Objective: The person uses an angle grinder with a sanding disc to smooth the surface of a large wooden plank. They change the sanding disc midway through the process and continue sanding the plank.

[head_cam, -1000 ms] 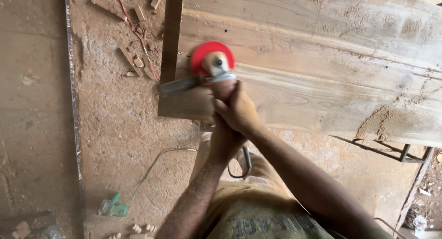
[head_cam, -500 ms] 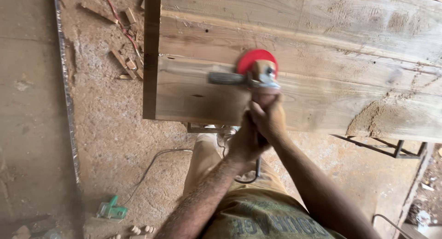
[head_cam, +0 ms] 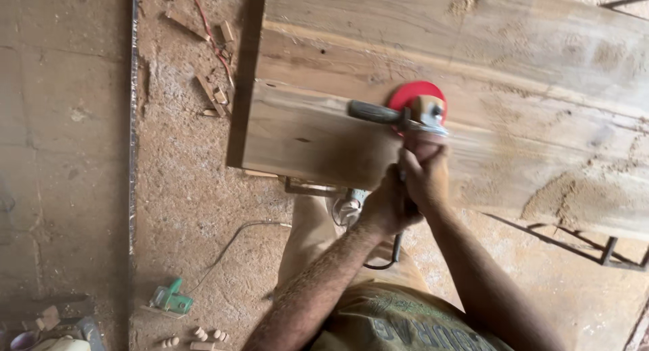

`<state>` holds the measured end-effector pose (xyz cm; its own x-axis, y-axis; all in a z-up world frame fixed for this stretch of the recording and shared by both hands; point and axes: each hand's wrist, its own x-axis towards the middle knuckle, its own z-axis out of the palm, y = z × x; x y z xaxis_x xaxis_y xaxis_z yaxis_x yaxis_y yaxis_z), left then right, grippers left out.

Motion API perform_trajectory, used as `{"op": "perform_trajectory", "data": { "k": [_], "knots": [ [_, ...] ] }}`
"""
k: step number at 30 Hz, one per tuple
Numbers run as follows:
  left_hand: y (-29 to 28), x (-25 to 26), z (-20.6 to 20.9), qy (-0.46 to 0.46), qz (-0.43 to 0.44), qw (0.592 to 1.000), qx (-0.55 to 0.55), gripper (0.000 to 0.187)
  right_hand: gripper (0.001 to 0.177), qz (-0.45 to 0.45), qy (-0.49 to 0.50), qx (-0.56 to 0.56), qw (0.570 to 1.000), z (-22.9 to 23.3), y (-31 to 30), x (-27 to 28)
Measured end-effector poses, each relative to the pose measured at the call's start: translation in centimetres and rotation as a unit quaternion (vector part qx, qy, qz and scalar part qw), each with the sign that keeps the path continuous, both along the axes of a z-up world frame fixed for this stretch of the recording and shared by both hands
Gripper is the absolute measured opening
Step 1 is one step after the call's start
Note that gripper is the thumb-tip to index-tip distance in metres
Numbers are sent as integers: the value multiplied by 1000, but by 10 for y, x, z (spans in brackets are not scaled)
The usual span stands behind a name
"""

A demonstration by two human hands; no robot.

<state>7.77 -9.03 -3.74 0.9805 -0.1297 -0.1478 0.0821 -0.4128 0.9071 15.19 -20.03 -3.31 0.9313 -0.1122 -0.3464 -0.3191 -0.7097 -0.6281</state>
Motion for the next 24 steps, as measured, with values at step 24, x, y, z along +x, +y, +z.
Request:
{"op": "perform_trajectory", "data": {
  "k": [24],
  "knots": [
    [162, 49, 5, 60, 98, 992, -60, 90, 69, 88, 29, 29, 995, 13, 197, 65]
  ]
}}
